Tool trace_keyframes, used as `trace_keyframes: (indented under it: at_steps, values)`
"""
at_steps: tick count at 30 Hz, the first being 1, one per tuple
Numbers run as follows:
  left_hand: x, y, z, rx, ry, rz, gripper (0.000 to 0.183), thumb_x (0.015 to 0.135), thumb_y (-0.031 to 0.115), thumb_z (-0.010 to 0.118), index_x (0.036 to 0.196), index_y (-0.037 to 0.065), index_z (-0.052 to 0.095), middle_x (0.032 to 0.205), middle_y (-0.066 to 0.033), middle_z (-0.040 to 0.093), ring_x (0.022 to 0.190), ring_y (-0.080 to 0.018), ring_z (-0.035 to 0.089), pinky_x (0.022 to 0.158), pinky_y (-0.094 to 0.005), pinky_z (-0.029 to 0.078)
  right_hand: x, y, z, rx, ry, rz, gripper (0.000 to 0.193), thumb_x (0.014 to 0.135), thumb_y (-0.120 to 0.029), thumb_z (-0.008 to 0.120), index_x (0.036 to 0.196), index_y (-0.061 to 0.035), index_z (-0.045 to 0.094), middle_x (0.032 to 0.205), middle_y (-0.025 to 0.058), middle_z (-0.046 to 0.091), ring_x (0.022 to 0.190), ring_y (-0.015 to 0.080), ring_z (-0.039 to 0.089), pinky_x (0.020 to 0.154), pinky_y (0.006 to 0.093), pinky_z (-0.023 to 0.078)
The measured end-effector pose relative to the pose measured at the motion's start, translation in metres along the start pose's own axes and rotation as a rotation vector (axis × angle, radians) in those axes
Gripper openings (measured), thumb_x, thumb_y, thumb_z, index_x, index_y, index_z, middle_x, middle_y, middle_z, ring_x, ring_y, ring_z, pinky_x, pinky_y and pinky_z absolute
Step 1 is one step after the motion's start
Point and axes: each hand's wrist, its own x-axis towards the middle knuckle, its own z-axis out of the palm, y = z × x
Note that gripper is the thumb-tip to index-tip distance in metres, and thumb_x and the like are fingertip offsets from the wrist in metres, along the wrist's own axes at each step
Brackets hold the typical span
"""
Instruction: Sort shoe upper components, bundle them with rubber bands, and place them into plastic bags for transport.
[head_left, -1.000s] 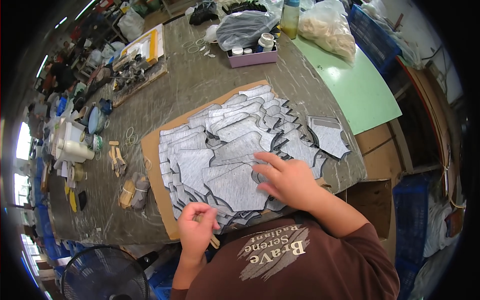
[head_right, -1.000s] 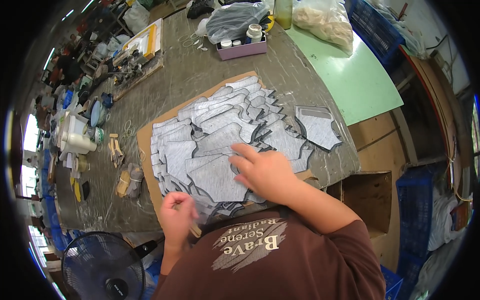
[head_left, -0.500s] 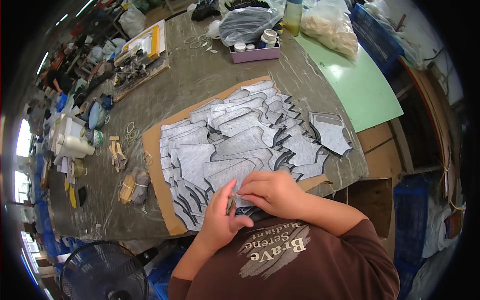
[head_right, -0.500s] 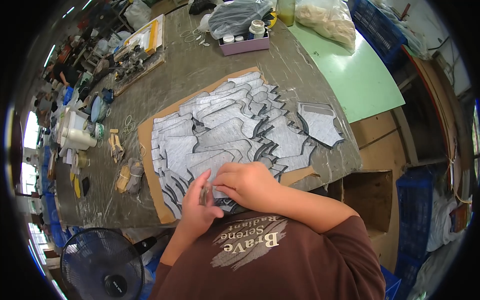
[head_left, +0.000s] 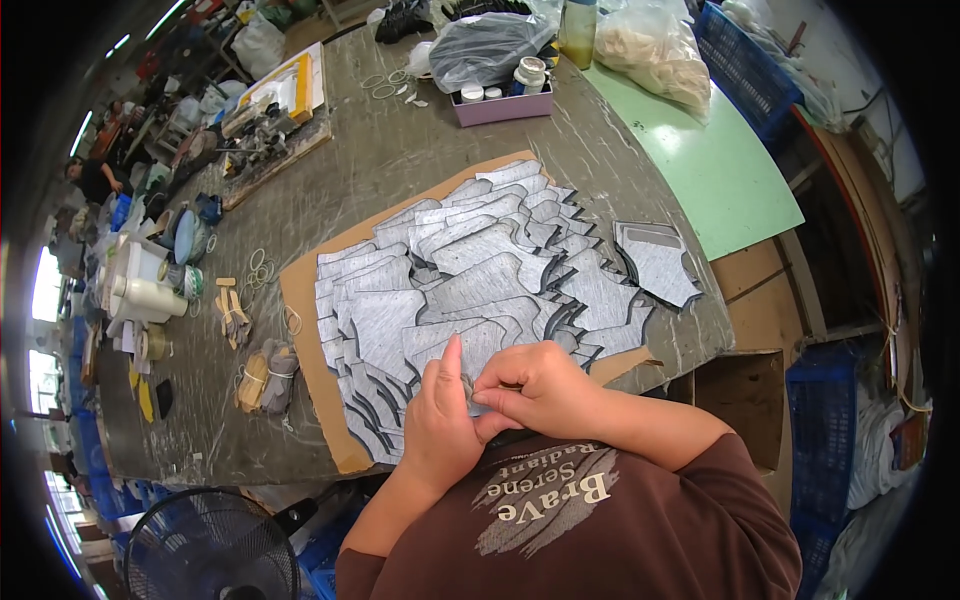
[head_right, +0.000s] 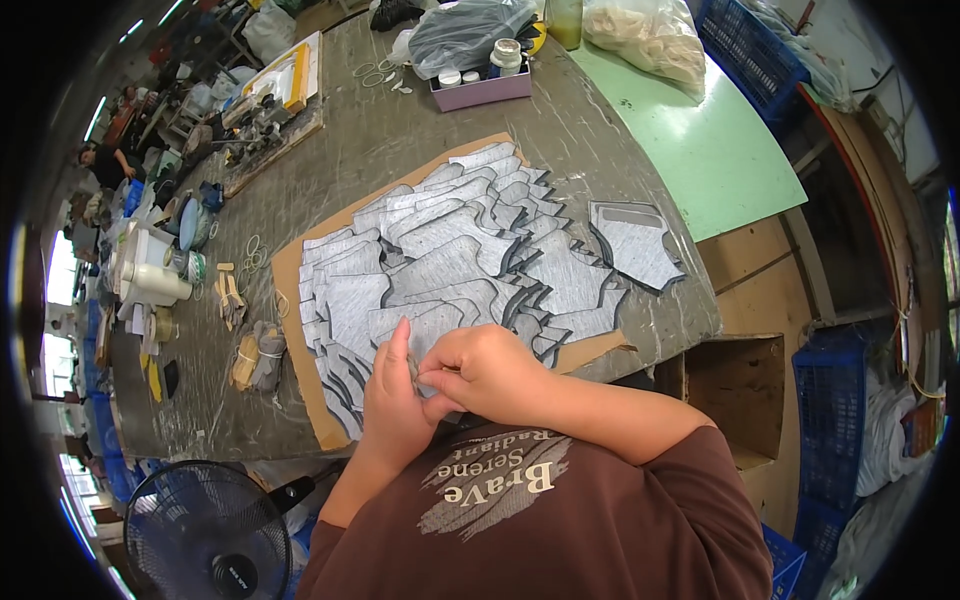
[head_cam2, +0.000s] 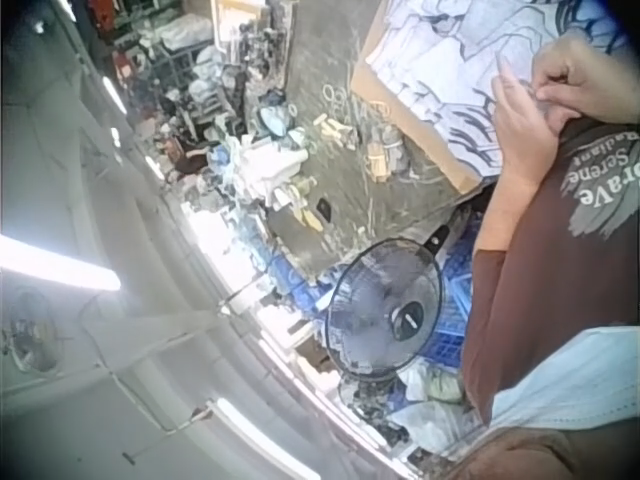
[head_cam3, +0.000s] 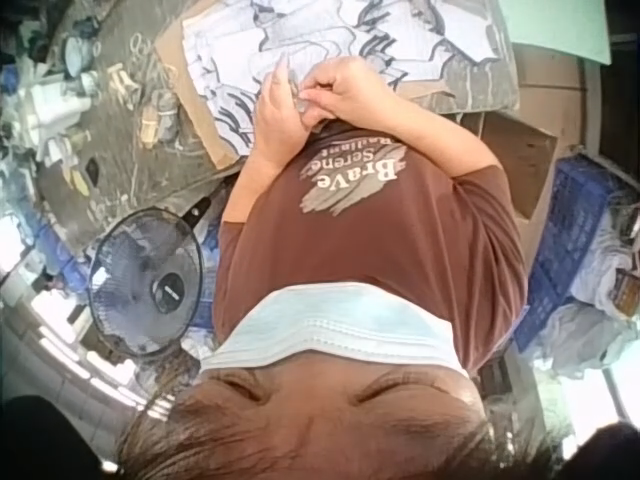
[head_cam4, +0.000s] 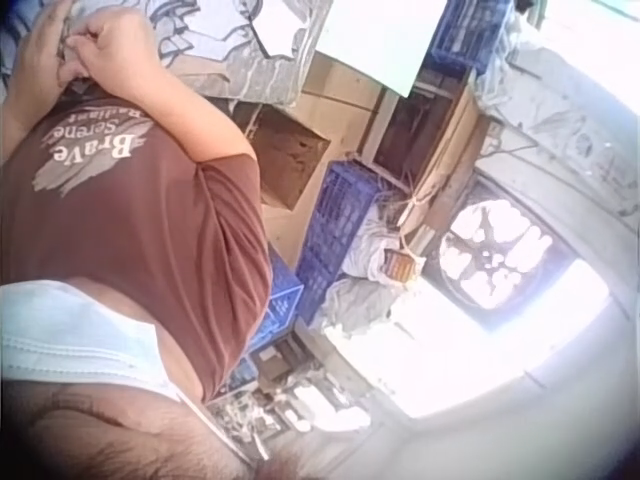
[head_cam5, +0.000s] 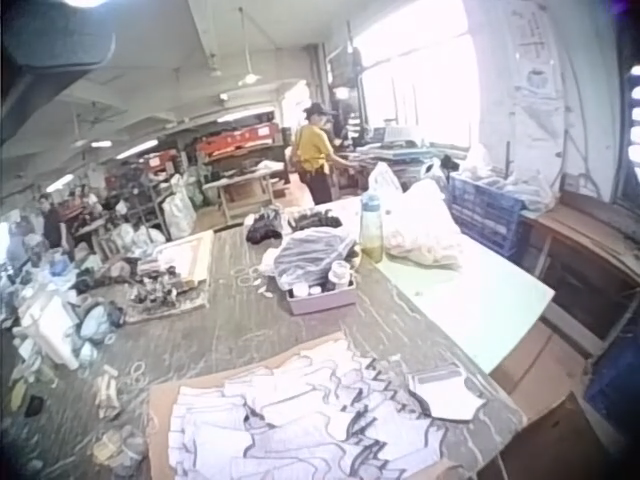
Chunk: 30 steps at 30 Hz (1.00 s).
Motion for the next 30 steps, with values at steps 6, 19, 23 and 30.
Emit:
trace_keyframes:
  at_steps: [6, 19, 23, 30]
  values:
    - [0.002, -0.001, 0.0, -0.018, 0.029, 0.05, 0.098, 0.07, 0.056, 0.067, 0.132, -0.01, 0.03, 0.089, -0.016, 0.052, 0.067, -0.0294, 0.054, 0.054, -0.036, 0.046, 0.003, -0.002, 0.001, 0.183, -0.007, 0.058, 0.006, 0.078, -0.007, 0.066, 0.079, -0.001, 0.065, 0.072, 0.0069, 0.062, 0.065, 0.018, 0.058, 0.059, 0.0291, 0.045]
    - [-0.003, -0.008, 0.003, -0.263, 0.003, -0.013, 0.1, 0.067, 0.059, 0.068, 0.132, -0.008, 0.032, 0.093, -0.0134, 0.052, 0.072, -0.0247, 0.053, 0.06, -0.0325, 0.046, 0.006, 0.002, 0.006, 0.216, 0.003, -0.015, 0.003, 0.078, -0.005, 0.064, 0.077, -0.0025, 0.064, 0.071, 0.0033, 0.061, 0.066, 0.013, 0.055, 0.059, 0.0264, 0.042]
    - [-0.006, -0.007, 0.007, -0.591, 0.024, -0.141, 0.102, 0.066, 0.063, 0.066, 0.132, -0.007, 0.033, 0.097, -0.0087, 0.051, 0.074, -0.0153, 0.05, 0.06, -0.0275, 0.044, 0.006, 0.0, 0.009, 0.389, -0.001, 0.042, 0.003, 0.079, -0.005, 0.063, 0.076, -0.0029, 0.063, 0.072, 0.002, 0.059, 0.066, 0.0115, 0.053, 0.06, 0.026, 0.041]
    - [-0.003, -0.003, -0.008, -0.891, 0.23, -0.484, 0.013, 0.094, 0.011, 0.051, 0.099, 0.0, 0.053, 0.069, -0.0027, 0.05, 0.06, -0.0062, 0.045, 0.053, -0.0214, 0.039, 0.002, 0.007, 0.005, 0.68, -0.073, 0.106, 0.006, 0.087, -0.004, 0.048, 0.081, -0.0022, 0.048, 0.074, 0.0018, 0.048, 0.061, 0.0093, 0.042, 0.056, 0.0247, 0.038]
